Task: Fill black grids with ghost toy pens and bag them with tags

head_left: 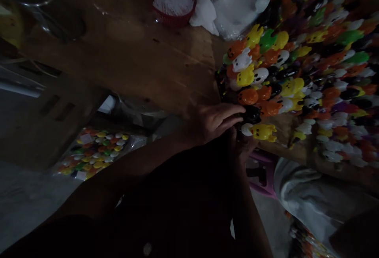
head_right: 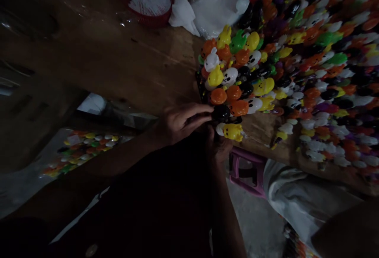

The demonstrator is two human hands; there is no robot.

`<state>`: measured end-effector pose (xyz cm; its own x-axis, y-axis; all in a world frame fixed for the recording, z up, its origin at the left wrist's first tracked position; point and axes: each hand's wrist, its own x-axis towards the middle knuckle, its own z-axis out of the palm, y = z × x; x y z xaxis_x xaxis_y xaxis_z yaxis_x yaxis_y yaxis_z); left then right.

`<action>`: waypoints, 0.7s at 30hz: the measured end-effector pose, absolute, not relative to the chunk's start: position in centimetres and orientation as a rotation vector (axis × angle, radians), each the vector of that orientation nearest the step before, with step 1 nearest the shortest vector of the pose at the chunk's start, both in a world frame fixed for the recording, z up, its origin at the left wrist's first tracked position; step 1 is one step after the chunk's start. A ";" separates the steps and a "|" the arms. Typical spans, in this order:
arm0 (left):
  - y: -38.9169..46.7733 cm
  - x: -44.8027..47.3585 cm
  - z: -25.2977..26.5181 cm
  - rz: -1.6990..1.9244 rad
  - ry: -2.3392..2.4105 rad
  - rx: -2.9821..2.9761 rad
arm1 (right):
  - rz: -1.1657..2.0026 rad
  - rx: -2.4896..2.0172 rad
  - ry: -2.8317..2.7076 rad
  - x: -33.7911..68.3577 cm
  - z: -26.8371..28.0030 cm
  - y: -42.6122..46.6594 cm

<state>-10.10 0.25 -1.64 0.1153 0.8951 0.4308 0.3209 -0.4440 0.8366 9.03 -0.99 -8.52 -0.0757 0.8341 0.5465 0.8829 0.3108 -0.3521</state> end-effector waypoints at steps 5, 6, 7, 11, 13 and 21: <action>3.5 -11.1 1.4 1.106 1.033 2.007 | -0.057 -1.532 -1.902 8.7 -8.9 -1.0; 4.3 -11.1 1.6 1.088 1.033 2.024 | -0.065 -1.537 -1.892 8.6 -9.1 -1.0; 4.8 -11.1 1.6 1.093 1.048 2.039 | -0.072 -1.542 -1.877 8.5 -9.3 -1.1; 4.6 -10.5 0.8 1.221 1.086 2.163 | 0.016 -1.561 -1.817 8.2 -9.8 -1.3; 3.2 -10.3 0.1 1.329 1.075 2.182 | 0.116 -1.557 -1.829 8.3 -9.8 -1.3; -0.8 -9.2 -0.1 1.622 1.218 2.461 | 0.321 -1.417 -1.850 8.6 -9.4 -1.0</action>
<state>-9.17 -0.84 -0.13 0.1913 0.5652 0.8025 0.6134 -0.7071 0.3518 8.55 -1.03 -9.38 -0.0859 0.9042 0.4184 0.7104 0.3500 -0.6106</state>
